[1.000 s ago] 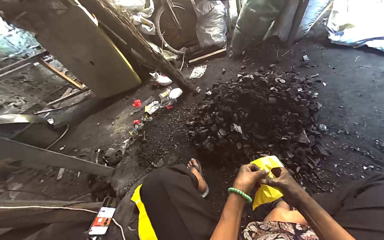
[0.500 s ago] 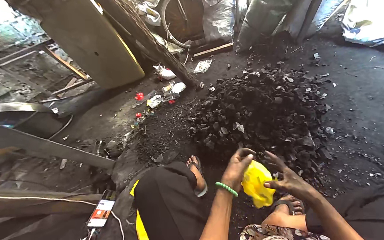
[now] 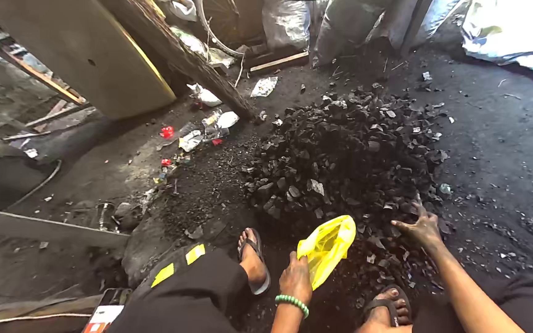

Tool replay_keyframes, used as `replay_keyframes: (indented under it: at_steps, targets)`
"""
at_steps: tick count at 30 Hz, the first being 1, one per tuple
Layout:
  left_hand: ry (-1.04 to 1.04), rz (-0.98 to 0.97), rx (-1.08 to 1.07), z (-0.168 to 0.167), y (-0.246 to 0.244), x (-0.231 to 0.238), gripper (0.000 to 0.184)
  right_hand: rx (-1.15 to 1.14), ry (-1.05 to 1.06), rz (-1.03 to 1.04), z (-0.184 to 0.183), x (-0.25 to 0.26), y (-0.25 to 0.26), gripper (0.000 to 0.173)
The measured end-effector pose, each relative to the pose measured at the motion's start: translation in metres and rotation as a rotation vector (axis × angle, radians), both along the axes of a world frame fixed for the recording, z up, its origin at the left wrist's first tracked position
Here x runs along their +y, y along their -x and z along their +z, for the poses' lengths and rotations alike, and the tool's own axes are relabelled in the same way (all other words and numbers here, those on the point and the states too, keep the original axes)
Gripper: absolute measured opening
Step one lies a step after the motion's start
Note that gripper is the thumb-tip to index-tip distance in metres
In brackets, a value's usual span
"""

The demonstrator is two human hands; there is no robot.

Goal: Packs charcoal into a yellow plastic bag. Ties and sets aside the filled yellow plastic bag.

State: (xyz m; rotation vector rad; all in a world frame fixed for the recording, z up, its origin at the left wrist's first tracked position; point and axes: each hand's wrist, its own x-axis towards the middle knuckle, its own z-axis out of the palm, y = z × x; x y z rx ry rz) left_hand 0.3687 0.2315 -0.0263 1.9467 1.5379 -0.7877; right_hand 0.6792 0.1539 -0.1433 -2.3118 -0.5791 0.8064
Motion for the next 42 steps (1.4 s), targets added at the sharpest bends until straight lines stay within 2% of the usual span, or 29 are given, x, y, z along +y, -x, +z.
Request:
replay_keyframes:
  at_steps: [3, 8, 11, 16, 22, 29, 36, 42]
  targets:
    - [0.045, 0.021, 0.032, -0.007, 0.005, 0.001, 0.050, -0.155, 0.132, 0.011, -0.010, 0.022, -0.019, 0.098]
    - [0.116, 0.052, -0.008, -0.018, 0.005, 0.004, 0.046, -0.025, 0.190, 0.068, -0.053, 0.035, -0.054, 0.097]
    - [0.158, 0.054, -0.021, -0.025, 0.002, 0.004, 0.044, -0.003, 0.174, -0.019, -0.052, 0.040, -0.037, 0.094]
    - [0.234, 0.018, -0.012, -0.032, -0.006, 0.003, 0.045, -0.130, 0.103, -0.118, -0.051, 0.030, 0.007, 0.084]
    - [0.225, 0.023, -0.035, -0.033, -0.007, 0.004, 0.044, -0.341, 0.065, -0.009, -0.063, 0.014, 0.043, 0.090]
    - [0.136, 0.079, -0.097, -0.037, -0.006, 0.002, 0.045, -0.265, 0.094, 0.002, -0.064, 0.027, 0.022, 0.093]
    - [0.073, 0.128, -0.229, -0.041, -0.007, 0.001, 0.048, -0.051, -0.190, -0.178, -0.049, 0.022, 0.021, 0.063]
    - [0.123, 0.129, -0.288, -0.042, -0.017, 0.000, 0.064, 0.209, -0.571, -0.483, -0.023, 0.015, 0.046, 0.067]
